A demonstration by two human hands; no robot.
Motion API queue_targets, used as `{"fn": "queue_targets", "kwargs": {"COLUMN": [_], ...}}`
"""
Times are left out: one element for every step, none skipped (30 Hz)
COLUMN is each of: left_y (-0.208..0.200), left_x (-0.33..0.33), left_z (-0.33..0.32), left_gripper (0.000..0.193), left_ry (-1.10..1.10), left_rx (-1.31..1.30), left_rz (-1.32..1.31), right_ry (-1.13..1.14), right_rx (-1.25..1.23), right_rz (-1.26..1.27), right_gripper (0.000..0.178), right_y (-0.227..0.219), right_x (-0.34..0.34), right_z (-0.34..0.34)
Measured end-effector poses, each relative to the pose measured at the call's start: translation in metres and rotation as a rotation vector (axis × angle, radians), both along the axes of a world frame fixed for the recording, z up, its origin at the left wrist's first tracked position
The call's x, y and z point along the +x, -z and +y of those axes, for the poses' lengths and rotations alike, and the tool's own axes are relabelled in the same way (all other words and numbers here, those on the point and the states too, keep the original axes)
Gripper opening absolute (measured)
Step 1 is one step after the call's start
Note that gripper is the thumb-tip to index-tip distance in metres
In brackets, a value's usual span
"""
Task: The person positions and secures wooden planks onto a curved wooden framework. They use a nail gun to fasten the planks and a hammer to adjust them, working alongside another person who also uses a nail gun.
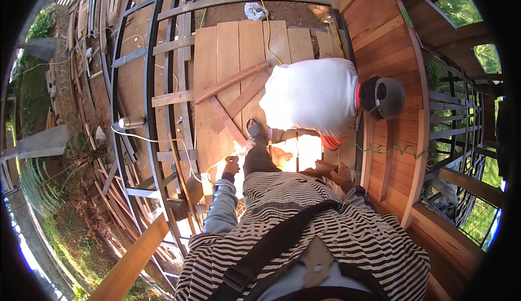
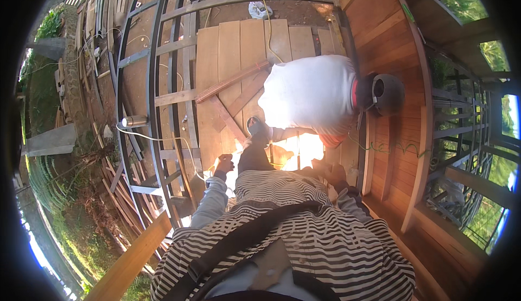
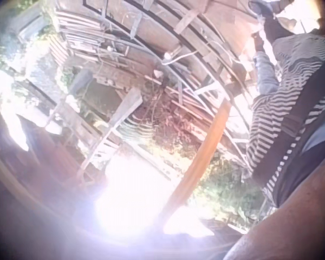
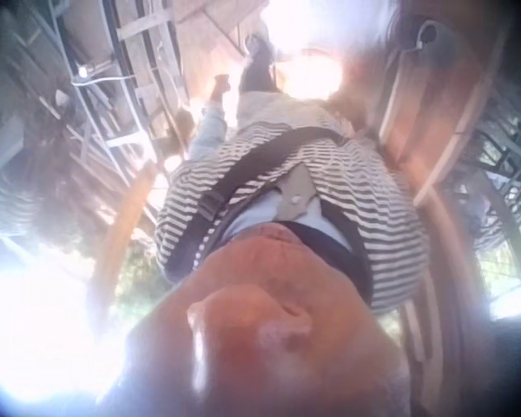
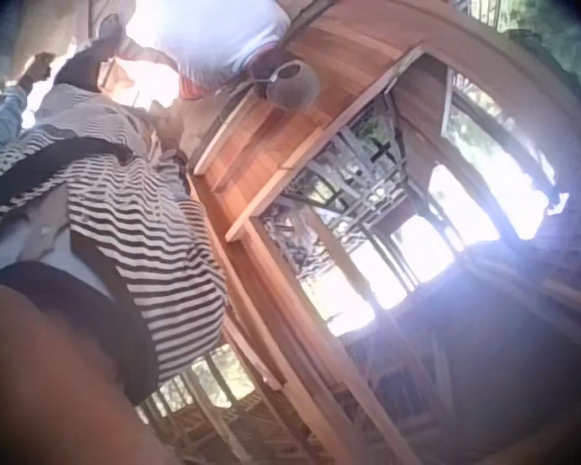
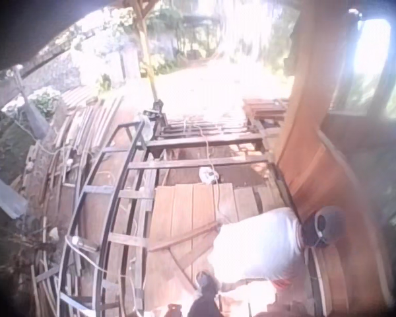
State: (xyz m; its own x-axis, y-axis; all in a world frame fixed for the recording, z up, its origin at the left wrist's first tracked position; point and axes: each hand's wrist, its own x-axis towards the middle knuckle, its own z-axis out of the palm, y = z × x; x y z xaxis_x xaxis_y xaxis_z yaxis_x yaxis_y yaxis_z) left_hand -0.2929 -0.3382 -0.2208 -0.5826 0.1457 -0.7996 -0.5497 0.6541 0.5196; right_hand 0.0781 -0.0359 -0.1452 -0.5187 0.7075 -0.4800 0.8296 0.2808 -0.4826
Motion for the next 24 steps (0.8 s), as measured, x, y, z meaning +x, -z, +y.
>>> {"fn": "queue_targets", "kwargs": {"left_y": [-0.028, -0.044, -0.064, -0.083, -0.104, -0.107, -0.117, -0.129, -0.14, -0.146, -0.147, -0.145, -0.132, -0.122, -0.088, -0.054, 0.023, 0.045, 0.048, 0.049, 0.043, 0.033, 0.021, 0.01], "left_x": [-0.019, -0.035, -0.069, -0.086, -0.101, -0.119, -0.126, -0.127, -0.126, -0.128, -0.127, -0.12, -0.112, -0.097, -0.087, -0.076, -0.075, -0.07, -0.067, -0.057, -0.062, -0.074, -0.09, -0.108], "left_z": [0.009, 0.012, 0.028, 0.038, 0.048, 0.046, 0.052, 0.056, 0.059, 0.059, 0.056, 0.052, 0.043, 0.036, 0.011, -0.015, -0.104, -0.13, -0.113, -0.113, -0.102, -0.087, -0.073, -0.059], "left_gripper": [0.03, 0.032, 0.033, 0.032, 0.032, 0.034, 0.035, 0.035, 0.035, 0.035, 0.035, 0.035, 0.035, 0.037, 0.036, 0.036, 0.038, 0.041, 0.04, 0.04, 0.039, 0.039, 0.038, 0.037], "left_ry": [0.034, -0.009, -0.042, -0.065, -0.108, -0.157, -0.183, -0.199, -0.212, -0.226, -0.238, -0.216, -0.237, -0.23, -0.24, -0.253, -0.053, 0.425, 0.602, 0.573, 0.536, 0.502, 0.456, 0.414], "left_rx": [0.062, 0.13, 0.21, 0.213, 0.245, 0.317, 0.351, 0.393, 0.392, 0.388, 0.384, 0.353, 0.335, 0.321, 0.222, 0.123, -0.06, 0.067, -0.003, -0.104, -0.138, -0.148, -0.163, -0.172], "left_rz": [0.054, 0.119, 0.146, 0.189, 0.224, 0.248, 0.268, 0.311, 0.311, 0.315, 0.319, 0.28, 0.227, 0.181, 0.104, 0.025, 0.376, 0.784, 0.73, 0.593, 0.488, 0.426, 0.367, 0.324], "right_ry": [-0.05, -0.075, -0.093, -0.062, -0.035, -0.053, -0.069, -0.062, -0.058, -0.037, -0.015, 0.02, 0.03, 0.053, 0.067, 0.061, 0.069, 0.092, 0.125, 0.09, 0.09, 0.108, 0.094, 0.102], "right_rx": [-0.028, 0.002, 0.042, 0.024, 0.014, 0.05, 0.09, 0.111, 0.127, 0.105, 0.085, 0.064, 0.089, 0.129, 0.173, 0.164, 0.052, 0.09, 0.15, 0.136, 0.116, 0.091, 0.075, 0.054], "right_rz": [0.073, 0.117, 0.167, 0.217, 0.272, 0.335, 0.391, 0.398, 0.404, 0.422, 0.438, 0.446, 0.424, 0.405, 0.399, 0.355, 0.355, 0.357, 0.336, 0.323, 0.302, 0.258, 0.233, 0.194], "right_gripper": [0.029, 0.03, 0.031, 0.031, 0.032, 0.033, 0.034, 0.034, 0.034, 0.035, 0.036, 0.036, 0.037, 0.038, 0.039, 0.039, 0.039, 0.037, 0.036, 0.038, 0.04, 0.039, 0.037, 0.038], "right_y": [-0.016, -0.032, -0.044, -0.066, -0.08, -0.085, -0.087, -0.089, -0.092, -0.092, -0.092, -0.092, -0.085, -0.074, -0.069, -0.066, -0.062, -0.048, -0.034, -0.03, -0.023, -0.012, -0.01, -0.003], "right_x": [-0.02, -0.044, -0.08, -0.102, -0.122, -0.14, -0.15, -0.158, -0.168, -0.179, -0.19, -0.193, -0.195, -0.195, -0.198, -0.208, -0.238, -0.255, -0.258, -0.267, -0.268, -0.268, -0.271, -0.269], "right_z": [0.002, 0.007, 0.022, 0.025, 0.03, 0.036, 0.042, 0.047, 0.052, 0.057, 0.063, 0.065, 0.065, 0.069, 0.075, 0.073, 0.067, 0.061, 0.063, 0.065, 0.071, 0.078, 0.084, 0.088]}}
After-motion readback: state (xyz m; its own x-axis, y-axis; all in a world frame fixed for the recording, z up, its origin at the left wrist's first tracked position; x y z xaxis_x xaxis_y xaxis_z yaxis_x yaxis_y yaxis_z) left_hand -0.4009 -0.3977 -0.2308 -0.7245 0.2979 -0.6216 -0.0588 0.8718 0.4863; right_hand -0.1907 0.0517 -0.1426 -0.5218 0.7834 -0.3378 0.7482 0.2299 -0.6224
